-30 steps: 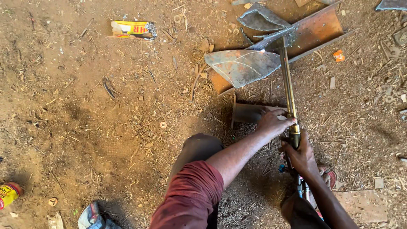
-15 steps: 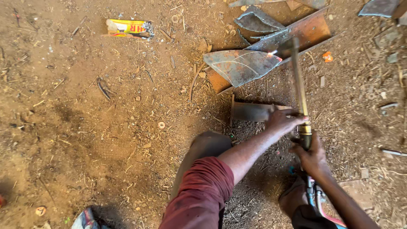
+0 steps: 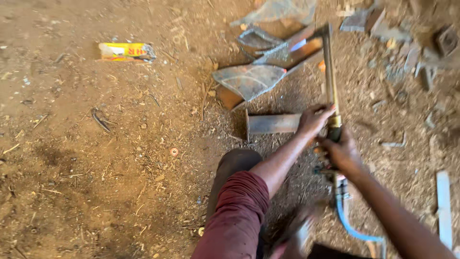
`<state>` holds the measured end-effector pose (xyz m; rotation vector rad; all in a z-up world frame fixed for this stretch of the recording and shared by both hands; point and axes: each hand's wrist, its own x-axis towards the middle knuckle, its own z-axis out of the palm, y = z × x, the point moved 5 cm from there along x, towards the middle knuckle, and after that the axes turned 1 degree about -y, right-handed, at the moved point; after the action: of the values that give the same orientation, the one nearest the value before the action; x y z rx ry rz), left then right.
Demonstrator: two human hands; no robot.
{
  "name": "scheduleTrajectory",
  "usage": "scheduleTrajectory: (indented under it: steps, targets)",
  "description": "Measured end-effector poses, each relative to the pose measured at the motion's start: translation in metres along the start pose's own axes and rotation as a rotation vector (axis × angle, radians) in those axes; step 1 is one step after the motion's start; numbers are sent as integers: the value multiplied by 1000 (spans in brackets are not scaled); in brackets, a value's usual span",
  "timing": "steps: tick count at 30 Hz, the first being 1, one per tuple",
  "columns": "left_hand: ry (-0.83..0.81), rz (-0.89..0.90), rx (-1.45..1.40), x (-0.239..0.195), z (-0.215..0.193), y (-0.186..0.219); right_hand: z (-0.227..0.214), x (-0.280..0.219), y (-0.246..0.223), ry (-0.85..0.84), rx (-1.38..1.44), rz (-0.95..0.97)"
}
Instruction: The person uses a handheld cutting torch to cut a curved metal sheet resting on a metal frame. They repeatedly apply the flame along the marked line, pause to reposition the sheet, and continue cutting until the piece separates.
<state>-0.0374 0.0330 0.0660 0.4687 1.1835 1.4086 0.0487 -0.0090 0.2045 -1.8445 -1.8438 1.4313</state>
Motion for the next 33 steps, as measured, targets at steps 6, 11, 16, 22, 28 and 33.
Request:
scheduleTrajectory:
  steps: [6, 11, 16, 22, 28, 33]
  targets:
    - [-207, -262, 442, -4, -34, -25, 49, -10, 49, 67, 95, 99]
    - [-64, -228, 807, 8, -78, -56, 84, -5, 69, 98, 91, 26]
    - [-175, -351, 261, 4, -104, -93, 102, -3, 64, -83, 69, 71]
    - [-95, -407, 379, 6, -110, -96, 100, -1, 63, -143, 22, 147]
    - [-47, -419, 440, 4, -101, -79, 95, 10, 68, -121, -27, 70]
    - [-64, -427, 344, 1, -101, -74, 93, 15, 74, -137, -89, 111]
